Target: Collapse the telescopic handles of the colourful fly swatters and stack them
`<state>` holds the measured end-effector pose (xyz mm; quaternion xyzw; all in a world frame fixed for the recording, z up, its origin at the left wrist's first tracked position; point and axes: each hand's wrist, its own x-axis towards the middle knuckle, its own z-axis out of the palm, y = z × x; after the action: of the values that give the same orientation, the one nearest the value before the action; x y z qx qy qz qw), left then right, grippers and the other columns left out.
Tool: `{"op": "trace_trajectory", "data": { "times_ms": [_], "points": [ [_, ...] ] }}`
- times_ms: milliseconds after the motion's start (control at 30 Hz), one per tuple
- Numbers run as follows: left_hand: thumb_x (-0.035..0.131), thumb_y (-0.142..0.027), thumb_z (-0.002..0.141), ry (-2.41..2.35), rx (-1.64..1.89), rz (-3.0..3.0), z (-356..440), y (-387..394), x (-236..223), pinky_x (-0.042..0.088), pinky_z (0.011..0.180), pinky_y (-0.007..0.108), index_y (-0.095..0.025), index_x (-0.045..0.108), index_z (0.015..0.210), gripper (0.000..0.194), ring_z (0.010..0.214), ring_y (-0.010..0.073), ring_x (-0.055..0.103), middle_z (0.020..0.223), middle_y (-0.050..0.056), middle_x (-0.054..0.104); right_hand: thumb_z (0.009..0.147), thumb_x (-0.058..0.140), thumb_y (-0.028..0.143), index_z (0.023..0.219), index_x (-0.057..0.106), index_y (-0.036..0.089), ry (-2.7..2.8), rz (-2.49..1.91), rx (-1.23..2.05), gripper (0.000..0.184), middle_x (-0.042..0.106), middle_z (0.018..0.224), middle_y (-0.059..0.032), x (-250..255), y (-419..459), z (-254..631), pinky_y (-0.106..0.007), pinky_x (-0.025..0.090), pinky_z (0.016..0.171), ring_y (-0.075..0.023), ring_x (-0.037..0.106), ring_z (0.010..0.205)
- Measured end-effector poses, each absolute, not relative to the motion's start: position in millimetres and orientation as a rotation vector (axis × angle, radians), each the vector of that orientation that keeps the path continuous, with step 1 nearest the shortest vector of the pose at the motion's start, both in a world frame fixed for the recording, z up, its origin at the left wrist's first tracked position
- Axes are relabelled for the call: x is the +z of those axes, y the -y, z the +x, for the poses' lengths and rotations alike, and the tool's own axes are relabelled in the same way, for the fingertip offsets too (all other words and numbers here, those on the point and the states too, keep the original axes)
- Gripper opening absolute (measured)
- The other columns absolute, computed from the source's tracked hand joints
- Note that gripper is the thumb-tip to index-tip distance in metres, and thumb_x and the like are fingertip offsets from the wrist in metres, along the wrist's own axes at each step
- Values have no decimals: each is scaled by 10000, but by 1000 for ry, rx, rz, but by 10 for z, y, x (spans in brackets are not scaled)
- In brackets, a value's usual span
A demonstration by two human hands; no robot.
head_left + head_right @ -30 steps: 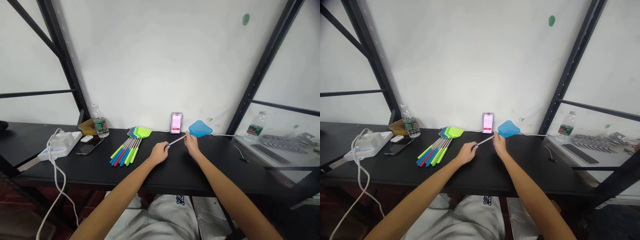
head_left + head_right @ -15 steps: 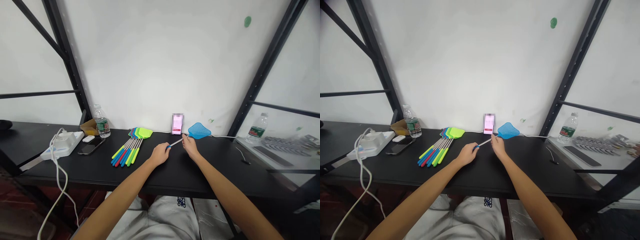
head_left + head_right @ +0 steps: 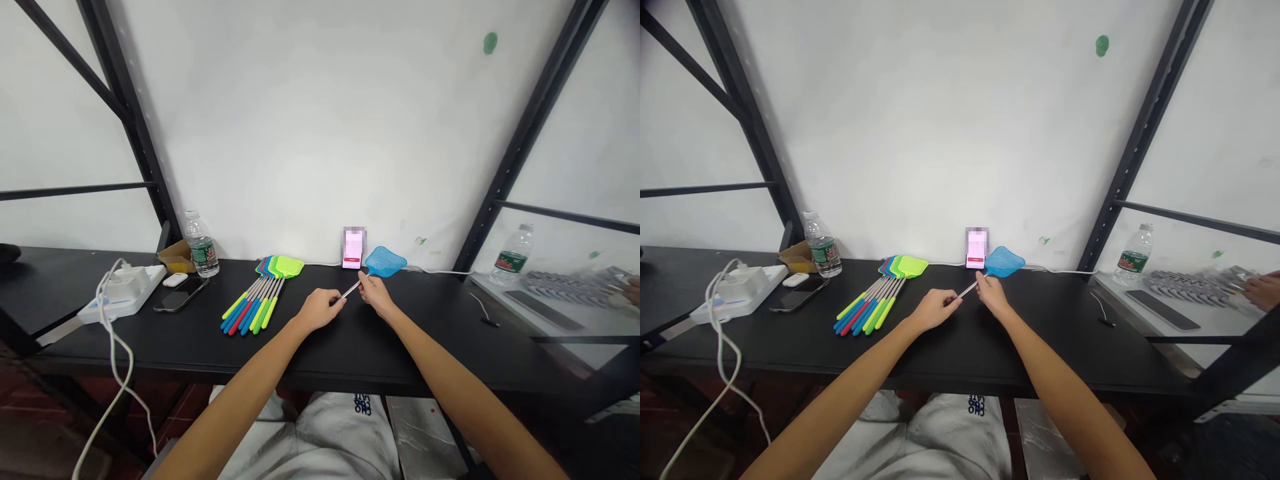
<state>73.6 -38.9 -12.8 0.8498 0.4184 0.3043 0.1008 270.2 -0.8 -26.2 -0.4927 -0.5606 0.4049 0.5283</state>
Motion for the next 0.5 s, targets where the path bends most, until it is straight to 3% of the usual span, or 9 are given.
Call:
{"op": "trace_trajectory", "data": {
  "times_ms": [133, 500],
  "points": [
    [485, -446, 896, -1221, 917, 2494, 731, 372, -132, 293, 572, 235, -169, 648, 697, 378, 574, 110, 454, 616, -4, 568, 821, 548, 643, 618, 391, 213, 1339, -1107, 1101, 501, 301, 416, 81, -246, 53, 2635, -193, 186, 344, -52, 256, 342],
    [483, -450, 887, -1175, 998, 2399, 746, 356, -169, 280, 551, 237, -163, 594, 634, 399, 543, 98, 426, 557, -23, 506, 833, 604, 542, 664, 410, 200, 1411, -1103, 1199, 428, 340, 448, 85, -266, 57, 2638, -173, 162, 341, -38, 268, 342]
  ]
}}
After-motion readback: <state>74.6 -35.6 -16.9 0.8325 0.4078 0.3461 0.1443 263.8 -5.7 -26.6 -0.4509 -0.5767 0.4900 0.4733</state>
